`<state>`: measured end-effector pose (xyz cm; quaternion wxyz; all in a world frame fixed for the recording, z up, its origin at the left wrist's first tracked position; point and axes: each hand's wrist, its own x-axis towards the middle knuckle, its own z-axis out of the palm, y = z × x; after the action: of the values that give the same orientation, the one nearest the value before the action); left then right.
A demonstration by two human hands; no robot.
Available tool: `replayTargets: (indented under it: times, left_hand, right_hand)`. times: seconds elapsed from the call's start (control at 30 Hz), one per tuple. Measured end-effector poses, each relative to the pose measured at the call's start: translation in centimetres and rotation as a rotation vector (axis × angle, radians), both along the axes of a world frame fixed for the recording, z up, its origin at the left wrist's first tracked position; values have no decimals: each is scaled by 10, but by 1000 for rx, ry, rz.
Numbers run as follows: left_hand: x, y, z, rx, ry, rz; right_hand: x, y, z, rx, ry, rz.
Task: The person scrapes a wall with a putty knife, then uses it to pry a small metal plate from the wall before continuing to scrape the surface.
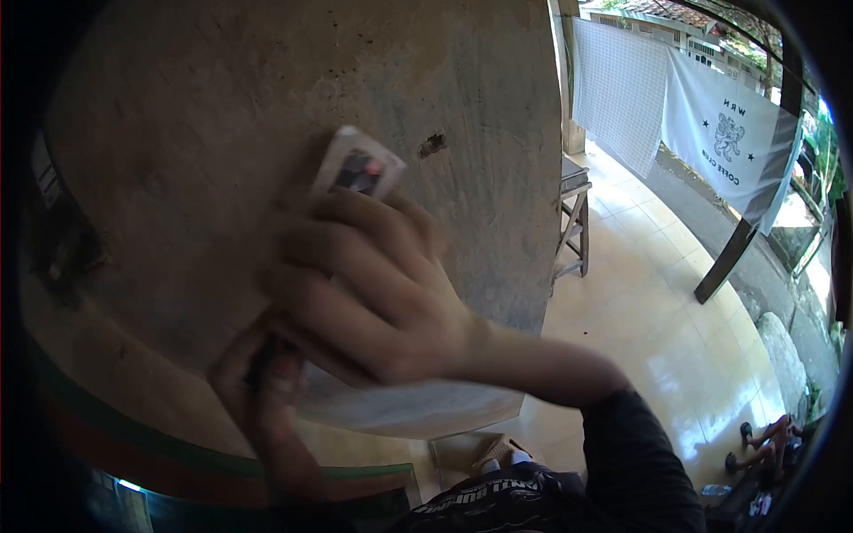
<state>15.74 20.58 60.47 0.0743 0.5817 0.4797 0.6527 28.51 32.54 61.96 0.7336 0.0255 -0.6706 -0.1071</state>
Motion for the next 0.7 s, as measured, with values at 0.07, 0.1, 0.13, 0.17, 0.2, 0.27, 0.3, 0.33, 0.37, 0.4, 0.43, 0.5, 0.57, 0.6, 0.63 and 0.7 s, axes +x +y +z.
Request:
replayTargets:
  times: [0.07,0.1,0.13,0.17,0.2,0.27,0.3,0.33,0.37,0.4,0.43,0.5,0.57,0.6,0.63,0.7]
  left_hand:
    - [-17,1,22,-49,87,-33]
    - [-24,4,31,-35,176,-5]
    - [-27,5,39,-21,265,26]
    - [-26,5,47,-23,269,30]
    - [-24,4,56,-37,279,25]
    - [-27,4,68,-46,303,20]
    - [-31,5,71,17,373,32]
    - [-35,6,73,76,439,42]
    - [-39,8,79,72,440,42]
    - [-42,10,86,65,427,42]
    - [-44,11,91,59,414,44]
    - [-47,9,100,42,437,62]
    - [-44,15,102,16,469,77]
    - [-36,21,98,45,438,83]
    - [-33,24,96,76,406,93]
    - [-36,24,97,76,422,95]
  right_hand:
    - [-19,11,29,120,28,21]
    - [-25,14,39,90,-58,17]
    - [-28,14,44,60,-143,16]
    - [-27,12,47,59,-139,19]
    - [-26,9,49,-27,-173,-12]
    - [-24,10,55,-109,-193,-44]
    - [-21,13,58,-120,-194,-66]
    - [-20,16,59,-135,-200,-87]
    - [-22,18,61,-140,-199,-87]
    - [-26,20,63,-132,-144,-103]
    - [-29,21,65,-123,-89,-119]
    - [-31,20,72,-151,-97,-132]
    - [-29,24,73,-190,-98,-144]
    - [-24,28,72,-205,-121,-160]
    - [-21,30,71,-218,-146,-175]
    - [-15,23,73,-286,-227,-153]
